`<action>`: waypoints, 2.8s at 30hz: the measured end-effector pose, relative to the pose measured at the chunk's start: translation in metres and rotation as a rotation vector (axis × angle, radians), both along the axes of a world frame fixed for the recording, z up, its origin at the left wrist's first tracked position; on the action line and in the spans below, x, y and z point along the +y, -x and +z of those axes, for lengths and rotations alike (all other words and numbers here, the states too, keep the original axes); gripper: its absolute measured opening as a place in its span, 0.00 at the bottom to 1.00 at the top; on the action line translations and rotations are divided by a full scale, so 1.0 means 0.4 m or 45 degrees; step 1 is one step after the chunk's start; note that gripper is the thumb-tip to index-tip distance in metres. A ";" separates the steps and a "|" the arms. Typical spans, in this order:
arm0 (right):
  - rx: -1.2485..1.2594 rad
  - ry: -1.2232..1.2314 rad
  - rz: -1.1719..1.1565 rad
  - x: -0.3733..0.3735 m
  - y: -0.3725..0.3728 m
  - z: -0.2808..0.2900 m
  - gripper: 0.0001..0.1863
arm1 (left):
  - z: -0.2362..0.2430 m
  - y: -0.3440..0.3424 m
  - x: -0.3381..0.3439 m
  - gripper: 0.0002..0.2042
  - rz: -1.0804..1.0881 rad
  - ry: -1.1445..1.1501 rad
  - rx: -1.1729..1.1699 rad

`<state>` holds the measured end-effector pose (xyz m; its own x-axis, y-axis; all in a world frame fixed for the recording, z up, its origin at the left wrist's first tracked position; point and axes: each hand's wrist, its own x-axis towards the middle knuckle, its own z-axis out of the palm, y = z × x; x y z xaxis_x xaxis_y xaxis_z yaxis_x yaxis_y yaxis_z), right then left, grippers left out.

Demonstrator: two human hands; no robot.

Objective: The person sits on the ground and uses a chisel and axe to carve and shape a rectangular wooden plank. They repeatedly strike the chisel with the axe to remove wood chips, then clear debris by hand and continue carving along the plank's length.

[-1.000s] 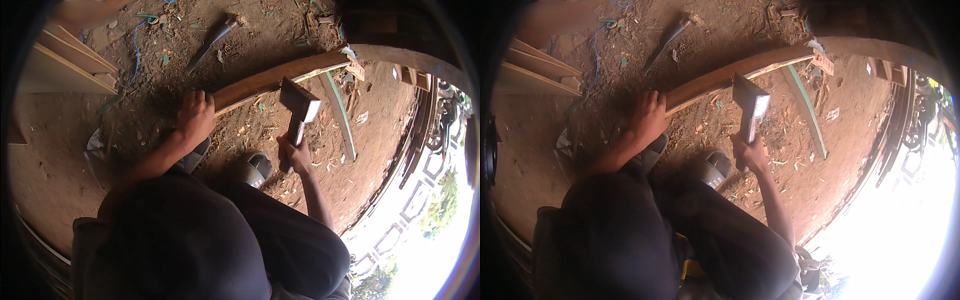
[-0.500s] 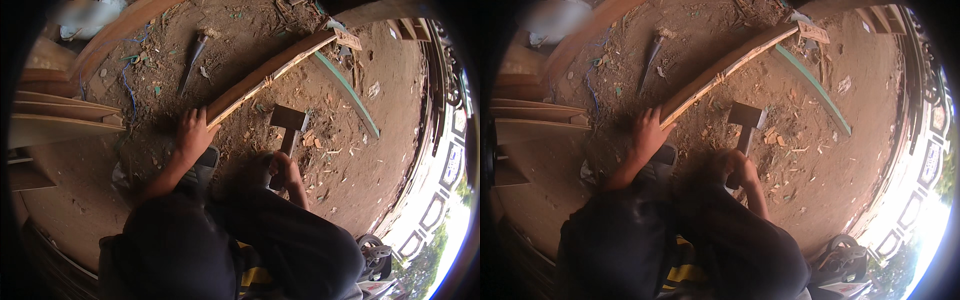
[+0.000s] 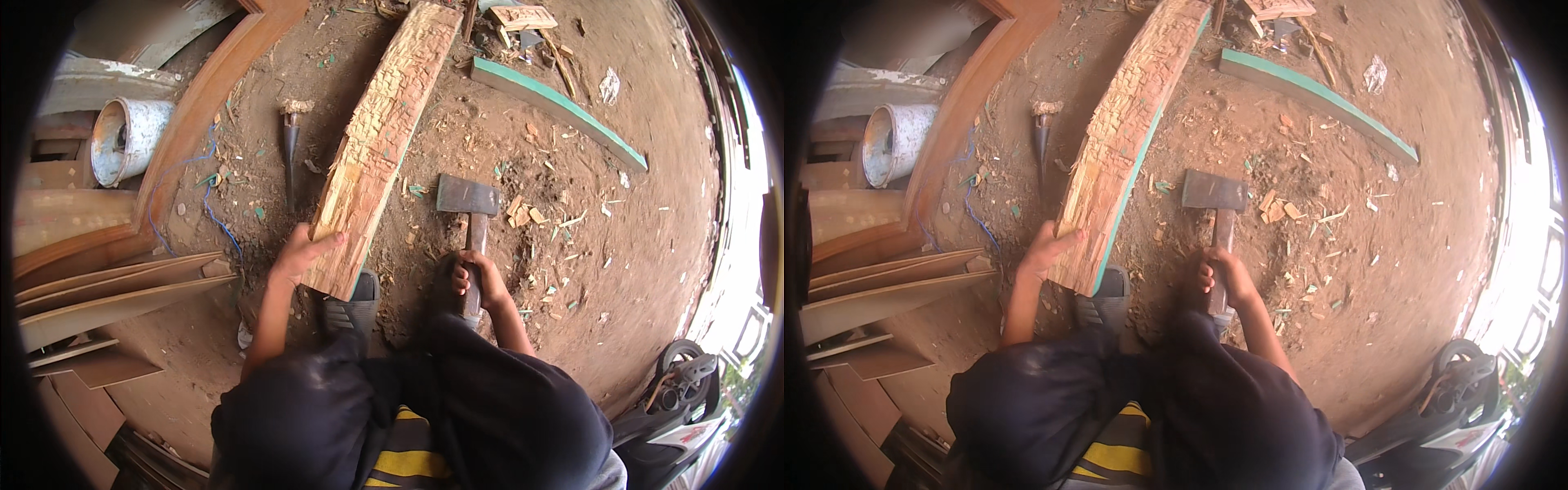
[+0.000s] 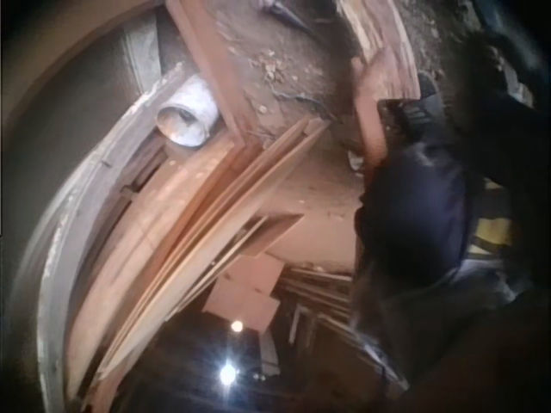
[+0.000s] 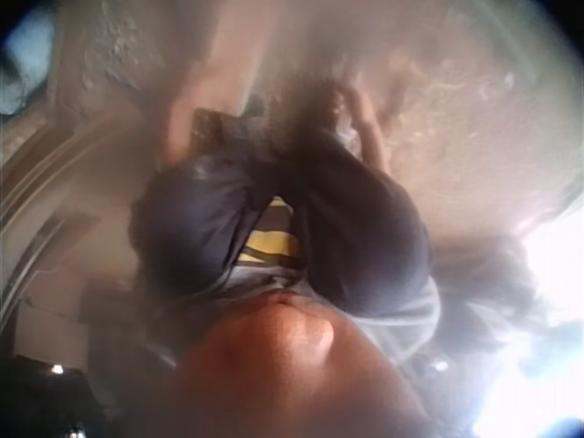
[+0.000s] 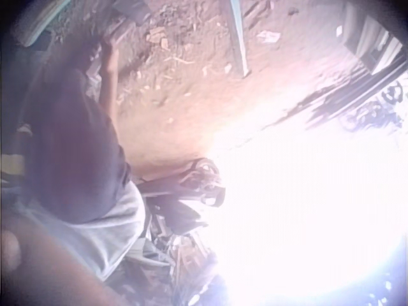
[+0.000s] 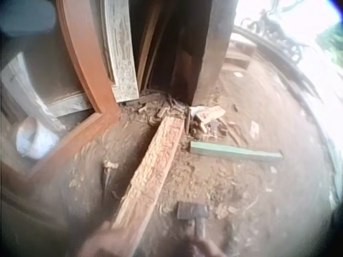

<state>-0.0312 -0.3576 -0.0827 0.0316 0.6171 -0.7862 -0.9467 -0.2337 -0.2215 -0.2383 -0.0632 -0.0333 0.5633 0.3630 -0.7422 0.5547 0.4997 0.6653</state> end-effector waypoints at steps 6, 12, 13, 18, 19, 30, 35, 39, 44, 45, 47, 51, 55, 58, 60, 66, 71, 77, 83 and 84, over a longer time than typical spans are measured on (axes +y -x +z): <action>0.028 -0.002 -0.009 -0.003 -0.002 -0.003 0.10 | -0.042 -0.015 -0.056 0.31 0.102 0.165 -0.292; -0.003 0.014 -0.004 -0.001 -0.001 -0.001 0.11 | -0.079 -0.171 -0.028 0.21 0.034 -0.011 -0.252; -0.010 0.013 -0.009 -0.001 0.001 0.001 0.11 | -0.087 -0.202 -0.029 0.20 0.045 -0.046 -0.221; -0.067 0.023 -0.038 -0.003 0.004 0.004 0.10 | -0.070 -0.237 -0.058 0.22 -0.164 -0.493 -0.020; -0.047 -0.016 -0.032 -0.003 0.003 0.001 0.11 | -0.059 -0.234 -0.069 0.20 -0.111 -0.525 -0.092; -0.115 -0.001 0.041 0.004 -0.002 -0.001 0.14 | 0.138 -0.163 0.045 0.17 -0.401 -1.357 0.320; -0.170 0.089 0.041 -0.003 -0.014 0.025 0.14 | 0.084 -0.195 -0.039 0.18 -0.567 -1.420 0.342; -0.460 0.289 0.162 -0.026 -0.045 0.054 0.15 | 0.031 -0.211 -0.101 0.18 -0.619 -1.336 0.382; -1.074 0.591 0.501 -0.027 -0.053 0.120 0.20 | 0.027 -0.196 -0.118 0.32 -0.707 -1.501 0.274; -1.209 0.669 0.644 -0.020 -0.052 0.139 0.21 | 0.028 -0.191 -0.120 0.34 -0.688 -1.481 0.244; -1.452 0.779 0.925 0.001 -0.055 0.186 0.23 | 0.026 -0.184 -0.125 0.38 -0.652 -1.527 0.192; -1.569 0.631 0.613 0.111 -0.110 0.252 0.29 | 0.007 -0.176 -0.143 0.37 -0.519 -1.445 -0.030; -1.769 0.357 0.571 0.310 -0.188 0.212 0.38 | -0.008 -0.174 -0.162 0.33 -0.514 -1.531 -0.101; -1.510 0.335 0.469 0.441 -0.223 0.137 0.43 | -0.020 -0.168 -0.154 0.32 -0.466 -1.540 -0.144; -1.384 0.347 0.396 0.496 -0.223 0.092 0.41 | -0.029 -0.157 -0.148 0.32 -0.447 -1.483 -0.142; -1.581 0.234 0.376 0.544 -0.174 0.042 0.30 | -0.083 -0.144 -0.177 0.40 -0.123 -1.114 -0.202; -1.552 0.302 0.378 0.535 -0.149 0.059 0.22 | -0.119 -0.152 -0.202 0.40 -0.106 -1.267 -0.347; -1.620 0.357 0.599 0.508 -0.124 0.068 0.23 | -0.114 -0.123 -0.279 0.38 -0.096 -1.351 -0.393; -1.528 0.414 0.604 0.491 -0.095 0.114 0.25 | -0.100 -0.115 -0.299 0.38 -0.116 -1.330 -0.331; -1.530 0.423 0.596 0.491 -0.091 0.125 0.25 | -0.095 -0.113 -0.299 0.37 -0.117 -1.286 -0.345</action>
<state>0.0050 -0.1614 -0.0326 0.6463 0.5455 -0.5336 -0.0204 -0.6867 -0.7267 -0.1932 -0.1827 -0.0715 0.7221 0.6908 0.0373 0.3323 -0.3937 0.8571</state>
